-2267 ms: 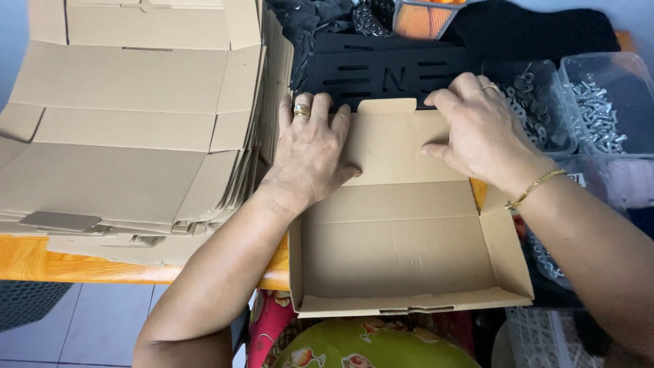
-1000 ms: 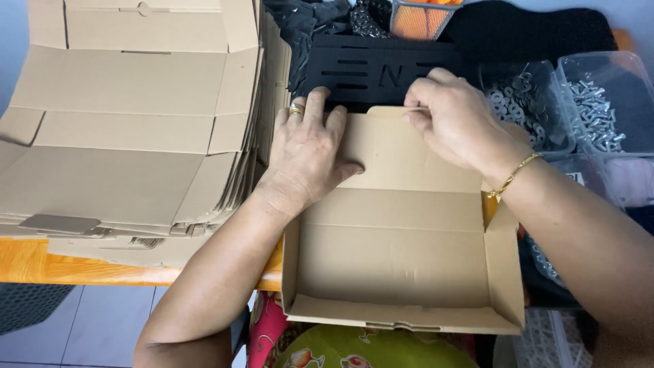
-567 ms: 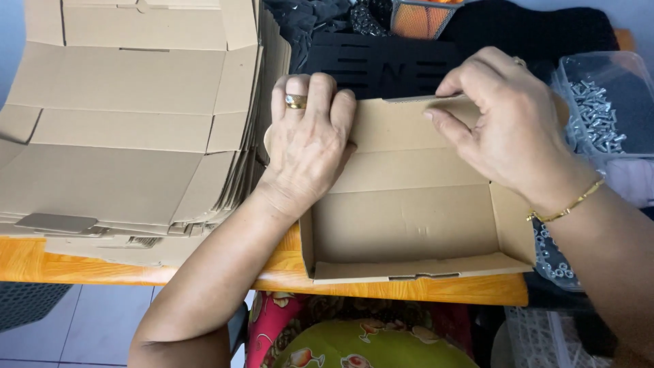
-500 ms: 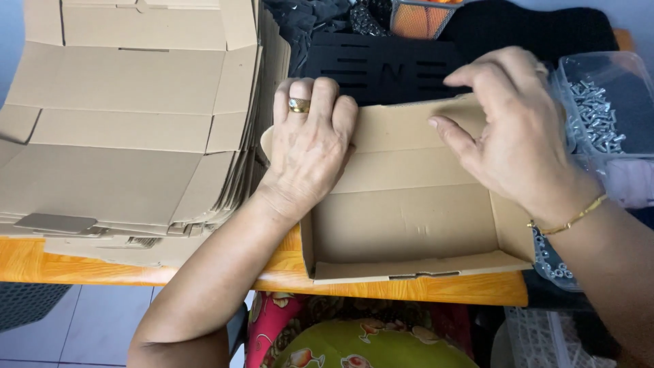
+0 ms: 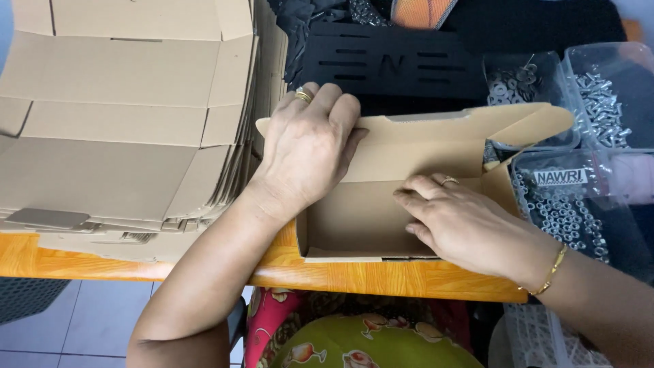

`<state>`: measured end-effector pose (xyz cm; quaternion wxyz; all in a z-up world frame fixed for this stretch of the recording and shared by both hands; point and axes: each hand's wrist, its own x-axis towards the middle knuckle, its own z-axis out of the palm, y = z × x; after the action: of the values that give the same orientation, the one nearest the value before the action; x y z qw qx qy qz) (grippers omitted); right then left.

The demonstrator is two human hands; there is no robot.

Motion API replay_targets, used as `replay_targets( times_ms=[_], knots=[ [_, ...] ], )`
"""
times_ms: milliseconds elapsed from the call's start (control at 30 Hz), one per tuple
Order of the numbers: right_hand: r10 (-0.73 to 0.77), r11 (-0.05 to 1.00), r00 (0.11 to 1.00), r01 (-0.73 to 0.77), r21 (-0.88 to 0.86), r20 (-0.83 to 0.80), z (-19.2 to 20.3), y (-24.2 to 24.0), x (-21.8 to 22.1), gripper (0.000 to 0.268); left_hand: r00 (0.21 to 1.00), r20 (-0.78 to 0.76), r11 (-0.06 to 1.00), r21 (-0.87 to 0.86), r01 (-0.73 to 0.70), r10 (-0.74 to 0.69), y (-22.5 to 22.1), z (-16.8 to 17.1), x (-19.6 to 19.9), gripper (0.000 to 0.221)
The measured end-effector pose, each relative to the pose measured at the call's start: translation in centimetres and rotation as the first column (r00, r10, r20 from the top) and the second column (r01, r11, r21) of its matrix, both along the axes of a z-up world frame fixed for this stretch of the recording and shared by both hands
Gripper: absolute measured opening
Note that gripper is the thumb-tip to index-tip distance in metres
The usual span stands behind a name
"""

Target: Assembling a cardboard box from a flat sheet and placing plastic components inside

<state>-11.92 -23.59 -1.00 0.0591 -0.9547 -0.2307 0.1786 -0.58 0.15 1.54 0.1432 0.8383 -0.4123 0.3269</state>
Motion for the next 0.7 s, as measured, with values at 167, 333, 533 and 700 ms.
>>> replay_targets(
  times_ms=[167, 333, 533, 700],
  knots=[
    [-0.026, 0.996, 0.995, 0.018, -0.085, -0.099, 0.5, 0.5, 1.4, 0.071, 0.996, -0.068, 0.998, -0.019, 0.062, -0.063, 0.7, 1.0, -1.6, 0.018],
    [-0.058, 0.993, 0.99, 0.044, -0.105, -0.132, 0.5, 1.0, 2.0, 0.071, 0.987, -0.09, 0.991, -0.045, 0.126, -0.13, 1.4, 2.2, -2.5, 0.017],
    [-0.011, 0.998, 0.998, 0.007, -0.068, -0.057, 0.8, 1.4, 2.0, 0.065, 0.984, -0.097, 0.988, -0.047, 0.148, -0.152, 2.0, 3.0, -3.0, 0.019],
    [-0.025, 0.994, 0.997, 0.017, -0.105, -0.079, 0.3, 1.1, 2.1, 0.072, 0.961, -0.223, 0.982, -0.13, 0.137, -0.163, 2.9, 3.6, -2.8, 0.015]
  ],
)
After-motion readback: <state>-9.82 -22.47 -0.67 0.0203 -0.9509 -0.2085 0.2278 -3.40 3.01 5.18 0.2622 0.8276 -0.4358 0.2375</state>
